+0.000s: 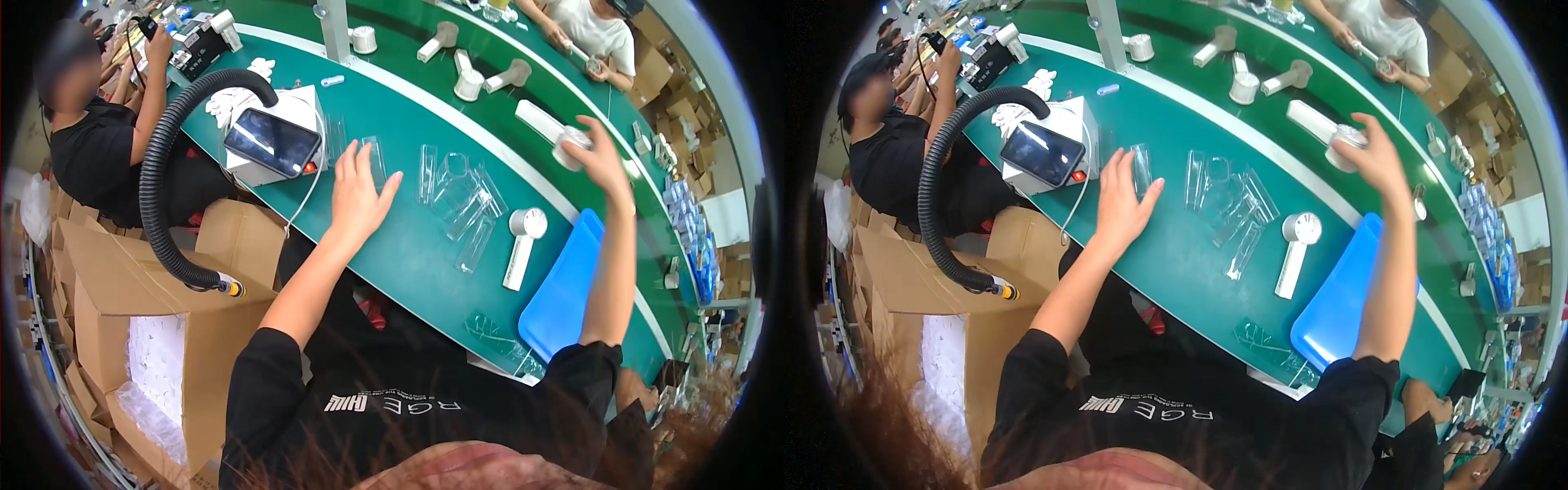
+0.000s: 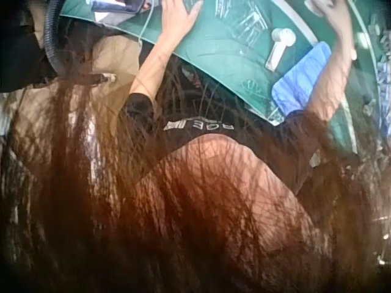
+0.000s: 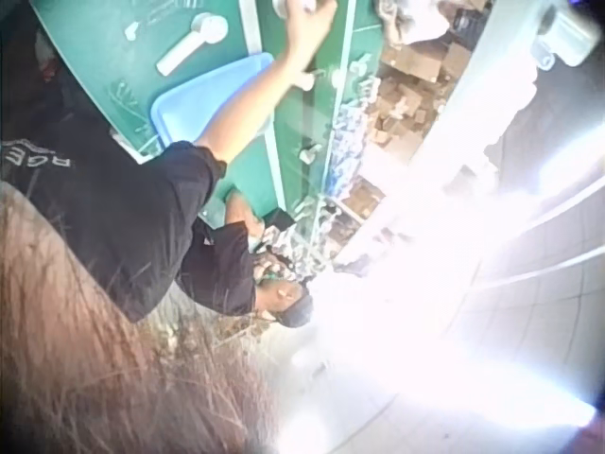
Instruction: The recorder is seen placing portable hand fans into plastic casings and bubble wrap, then preparing them for shipment on an assembly line.
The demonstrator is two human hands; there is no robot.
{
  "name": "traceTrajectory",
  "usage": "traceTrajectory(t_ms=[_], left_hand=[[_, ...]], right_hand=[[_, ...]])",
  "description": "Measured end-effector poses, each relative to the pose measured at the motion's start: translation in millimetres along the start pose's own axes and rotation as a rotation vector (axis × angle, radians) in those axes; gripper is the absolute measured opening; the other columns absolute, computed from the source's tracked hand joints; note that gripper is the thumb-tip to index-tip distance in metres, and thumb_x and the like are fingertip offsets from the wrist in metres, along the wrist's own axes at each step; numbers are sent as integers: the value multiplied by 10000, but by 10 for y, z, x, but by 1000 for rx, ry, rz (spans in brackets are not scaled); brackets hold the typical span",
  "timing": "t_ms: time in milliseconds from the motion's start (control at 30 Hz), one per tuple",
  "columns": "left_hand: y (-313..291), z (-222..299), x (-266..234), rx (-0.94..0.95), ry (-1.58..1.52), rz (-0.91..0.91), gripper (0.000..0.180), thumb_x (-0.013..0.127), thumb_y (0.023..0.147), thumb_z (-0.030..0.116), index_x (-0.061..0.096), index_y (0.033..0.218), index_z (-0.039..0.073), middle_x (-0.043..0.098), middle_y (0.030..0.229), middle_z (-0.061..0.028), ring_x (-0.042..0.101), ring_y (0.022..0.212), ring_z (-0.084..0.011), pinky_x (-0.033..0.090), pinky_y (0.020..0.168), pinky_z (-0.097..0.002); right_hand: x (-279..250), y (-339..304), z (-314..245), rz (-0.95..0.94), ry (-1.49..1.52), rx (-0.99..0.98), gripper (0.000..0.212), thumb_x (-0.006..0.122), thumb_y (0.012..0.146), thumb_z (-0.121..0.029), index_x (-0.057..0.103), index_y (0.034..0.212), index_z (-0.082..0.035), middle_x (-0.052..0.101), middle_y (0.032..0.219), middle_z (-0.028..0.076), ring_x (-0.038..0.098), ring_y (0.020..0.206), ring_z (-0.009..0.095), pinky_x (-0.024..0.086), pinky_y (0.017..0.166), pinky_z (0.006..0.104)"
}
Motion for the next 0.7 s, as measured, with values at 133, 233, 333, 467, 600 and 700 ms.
traceTrajectory(t_ms=[133, 233, 333, 467, 600, 700], left_hand=[[36, -96, 329, 98, 106, 15, 647, 672, 809, 234, 374, 1307, -54, 314, 1385, -296, 327, 1277, -438, 318, 1055, -467], [96, -164, 326, 59, 69, -20, 600, 646, 789, 139, 385, 1295, -52, 310, 1393, -283, 311, 1294, -443, 315, 1063, -469], [85, -166, 276, 42, 78, -52, 548, 611, 784, 94, 409, 1272, -50, 312, 1393, -277, 313, 1297, -444, 304, 1070, -484], [68, -111, 359, 66, 75, -86, 521, 624, 777, 80, 429, 1242, -53, 317, 1382, -291, 358, 1265, -452, 319, 1057, -486], [30, -167, 381, 35, 44, -127, 489, 625, 763, 66, 456, 1207, -53, 322, 1374, -295, 394, 1223, -450, 320, 1035, -535], [120, -47, 394, 68, 28, -144, 468, 620, 768, 75, 465, 1198, -23, 313, 1385, -285, 393, 1223, -440, 318, 1036, -536]], right_hand=[[652, 731, 1083, 184, -258, 201, 788, 705, 702, -407, 420, 1303, 15, 563, 1202, 262, 564, 1098, 387, 431, 957, 404], [768, 1076, 1293, -189, -405, 261, 950, 634, 717, -603, 356, 1375, 25, 480, 1308, 287, 494, 1211, 376, 382, 1022, 407], [720, 1630, 761, -264, -506, 257, 972, 563, 763, -672, 390, 1334, 96, 454, 1323, 304, 446, 1252, 384, 344, 1054, 394], [1149, 2436, -65, -132, -713, -109, 581, 640, 787, -259, 448, 1277, -15, 529, 1227, 270, 519, 1152, 372, 451, 934, 435], [2293, 2630, -935, -59, -753, -603, 658, 524, 738, 50, 426, 1352, -166, 413, 1413, 134, 399, 1288, 326, 336, 1076, 392], [2658, 3117, -744, -249, -754, -529, 311, 549, 787, -10, 602, 1085, -82, 603, 1184, 108, 519, 1180, 291, 453, 948, 382]])
Point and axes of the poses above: each hand's wrist, its own y-axis towards the middle knuckle, its own x-axis out of the palm, z = x × y, the point moved 6 cm from there along y, towards the middle knuckle
